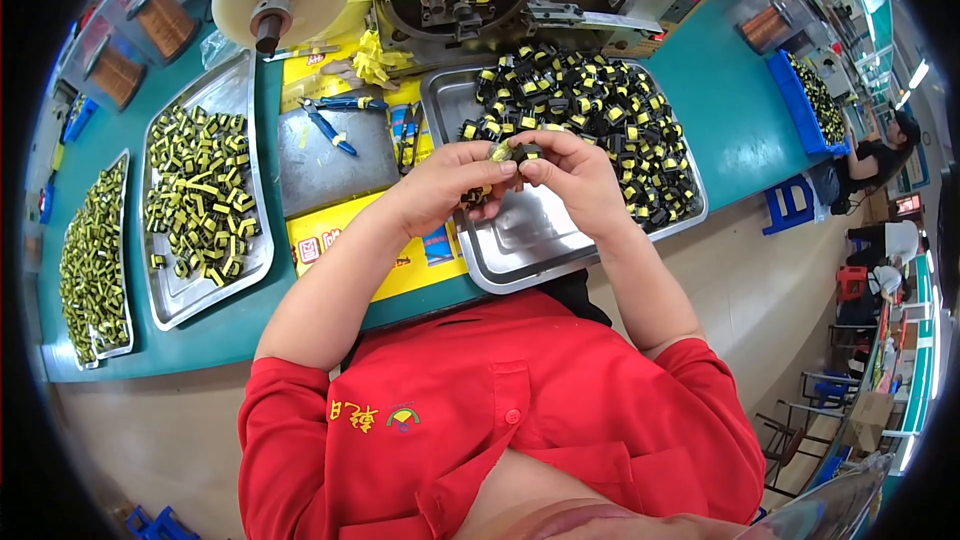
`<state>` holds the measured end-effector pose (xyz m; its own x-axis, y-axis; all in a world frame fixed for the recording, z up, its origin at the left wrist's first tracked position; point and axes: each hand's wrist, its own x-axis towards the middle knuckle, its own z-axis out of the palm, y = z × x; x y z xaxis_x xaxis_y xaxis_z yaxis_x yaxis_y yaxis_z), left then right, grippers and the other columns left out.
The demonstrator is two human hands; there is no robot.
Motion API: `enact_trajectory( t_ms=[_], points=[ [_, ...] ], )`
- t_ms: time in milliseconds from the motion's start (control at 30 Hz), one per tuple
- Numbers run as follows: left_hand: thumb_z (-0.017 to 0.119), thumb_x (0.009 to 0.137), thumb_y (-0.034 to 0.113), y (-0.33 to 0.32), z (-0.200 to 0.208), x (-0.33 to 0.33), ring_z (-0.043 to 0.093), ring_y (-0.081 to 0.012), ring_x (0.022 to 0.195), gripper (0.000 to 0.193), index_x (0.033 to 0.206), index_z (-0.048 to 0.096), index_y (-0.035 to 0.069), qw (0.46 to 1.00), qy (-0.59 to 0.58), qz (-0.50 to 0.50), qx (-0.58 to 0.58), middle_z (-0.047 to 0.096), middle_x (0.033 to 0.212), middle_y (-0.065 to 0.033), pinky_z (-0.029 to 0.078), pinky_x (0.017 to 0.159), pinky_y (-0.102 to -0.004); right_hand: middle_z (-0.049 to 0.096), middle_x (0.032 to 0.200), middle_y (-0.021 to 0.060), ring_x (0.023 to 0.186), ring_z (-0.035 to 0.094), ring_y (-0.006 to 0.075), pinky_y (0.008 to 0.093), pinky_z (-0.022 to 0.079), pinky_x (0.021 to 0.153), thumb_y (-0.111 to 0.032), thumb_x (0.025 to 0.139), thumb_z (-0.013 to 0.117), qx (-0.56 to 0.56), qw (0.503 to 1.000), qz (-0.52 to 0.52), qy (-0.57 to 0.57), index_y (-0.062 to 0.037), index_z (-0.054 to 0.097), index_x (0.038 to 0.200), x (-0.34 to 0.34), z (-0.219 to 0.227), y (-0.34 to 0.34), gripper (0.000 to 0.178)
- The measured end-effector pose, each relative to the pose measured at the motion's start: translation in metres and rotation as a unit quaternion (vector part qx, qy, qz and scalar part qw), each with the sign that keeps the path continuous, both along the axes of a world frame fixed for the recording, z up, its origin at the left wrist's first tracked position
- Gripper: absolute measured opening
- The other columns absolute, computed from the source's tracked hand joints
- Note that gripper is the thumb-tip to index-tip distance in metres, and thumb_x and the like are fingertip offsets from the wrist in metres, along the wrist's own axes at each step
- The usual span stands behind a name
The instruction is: The person assembles small electronic components by hand, applying yellow labels to them and using pliers to cut them.
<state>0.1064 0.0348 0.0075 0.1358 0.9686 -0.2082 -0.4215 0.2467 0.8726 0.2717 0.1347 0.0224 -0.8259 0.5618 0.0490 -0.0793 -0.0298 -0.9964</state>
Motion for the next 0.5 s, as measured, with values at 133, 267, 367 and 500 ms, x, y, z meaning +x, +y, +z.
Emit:
enact_trajectory(
  t_ms=[133, 267, 367, 500],
  points=[
    [0.055, 0.088, 0.030, 0.000, 0.000, -0.001, 0.055, -0.0106, 0.060, 0.023, 0.091, 0.056, 0.008, 1.000, 0.001, -0.003, -0.006, 0.057, 0.077, -0.0024, 0.037, 0.046, -0.0205, 0.061, 0.092, 0.0053, 0.081, 0.058, 0.0113, 0.0236, 0.045, 0.072, -0.002, 0.084, 0.059, -0.010, 1.000, 0.008, 0.010, 0.0007, 0.057, 0.110, -0.001, -0.001, -0.001, 0.027],
    [0.055, 0.088, 0.030, 0.000, -0.001, -0.001, 0.055, -0.0108, 0.060, 0.022, 0.090, 0.056, 0.008, 1.000, -0.010, 0.003, -0.007, 0.057, 0.078, -0.0028, 0.037, 0.046, -0.0206, 0.060, 0.093, 0.0050, 0.081, 0.057, 0.0112, 0.0235, 0.045, 0.073, -0.004, 0.085, 0.058, 0.012, 1.000, 0.021, 0.017, 0.0003, 0.057, 0.112, -0.001, -0.001, -0.002, 0.027],
    [0.054, 0.088, 0.030, 0.000, 0.000, 0.000, 0.054, -0.0108, 0.059, 0.022, 0.090, 0.056, 0.008, 1.000, -0.003, 0.006, -0.003, 0.057, 0.077, -0.0025, 0.037, 0.046, -0.0205, 0.060, 0.094, 0.0044, 0.082, 0.056, 0.0109, 0.0235, 0.045, 0.074, -0.007, 0.087, 0.057, 0.003, 0.999, 0.032, 0.013, 0.0005, 0.056, 0.114, 0.001, -0.008, 0.002, 0.028],
    [0.054, 0.088, 0.030, 0.000, 0.002, 0.001, 0.054, -0.0106, 0.059, 0.023, 0.089, 0.057, 0.007, 1.000, 0.005, 0.010, 0.004, 0.056, 0.074, -0.0019, 0.036, 0.046, -0.0202, 0.059, 0.095, 0.0042, 0.079, 0.054, 0.0109, 0.0242, 0.045, 0.073, -0.012, 0.087, 0.058, -0.064, 0.996, 0.054, 0.043, 0.0012, 0.054, 0.116, 0.001, -0.010, 0.002, 0.033]
  ],
)
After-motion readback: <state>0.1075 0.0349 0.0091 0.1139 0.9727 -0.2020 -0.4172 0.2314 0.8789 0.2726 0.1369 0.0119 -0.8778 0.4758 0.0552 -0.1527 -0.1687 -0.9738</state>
